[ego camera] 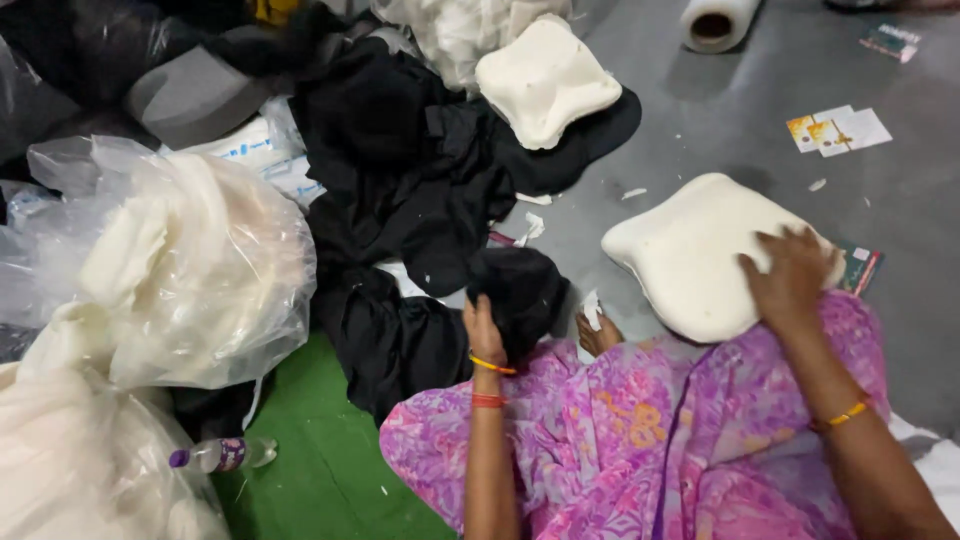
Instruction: Putting black fabric covers over white foam ergonomic pillows.
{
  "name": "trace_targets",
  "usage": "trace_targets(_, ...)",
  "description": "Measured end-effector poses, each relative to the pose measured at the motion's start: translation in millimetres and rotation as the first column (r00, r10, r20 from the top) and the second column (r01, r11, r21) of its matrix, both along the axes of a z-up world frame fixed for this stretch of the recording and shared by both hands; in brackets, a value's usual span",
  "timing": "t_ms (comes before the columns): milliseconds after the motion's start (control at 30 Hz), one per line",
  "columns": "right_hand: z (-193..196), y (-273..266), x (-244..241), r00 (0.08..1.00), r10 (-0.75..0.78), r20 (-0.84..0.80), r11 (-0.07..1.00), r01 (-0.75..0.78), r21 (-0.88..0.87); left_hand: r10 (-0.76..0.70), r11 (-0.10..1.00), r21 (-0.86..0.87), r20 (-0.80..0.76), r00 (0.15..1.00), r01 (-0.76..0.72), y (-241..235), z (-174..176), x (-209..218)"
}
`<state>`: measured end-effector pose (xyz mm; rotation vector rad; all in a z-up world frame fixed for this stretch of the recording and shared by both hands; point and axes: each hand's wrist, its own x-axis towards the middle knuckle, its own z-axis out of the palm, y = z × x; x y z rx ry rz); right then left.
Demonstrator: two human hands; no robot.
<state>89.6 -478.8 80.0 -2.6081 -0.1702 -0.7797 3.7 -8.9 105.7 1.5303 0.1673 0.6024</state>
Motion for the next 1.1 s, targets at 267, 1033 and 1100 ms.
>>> trace_targets(267, 86.6, 148.1, -39.0, 0.674, 0.737, 0.046, 0.463, -0.553, 0.692, -0.276, 0.961, -0.071, -0.149, 0.95, 0.268, -18.5, -12.6, -54.4)
trace_targets(1033, 152.6, 55.0, 28.8, 0.548, 0.833, -0.083, 0.216, -0.183, 0.959, -0.444, 0.813, -0.348, 0.149, 0.884, 0.467, -60.9, 157.1, -1.2)
trace_targets(1100, 174.2, 51.0, 21.2, 0.473, 0.877, -0.088, 0.122, -0.04, 0.992, -0.494, 0.701, -0.503, 0.169, 0.853, 0.506, -64.9, 156.3, 2.4)
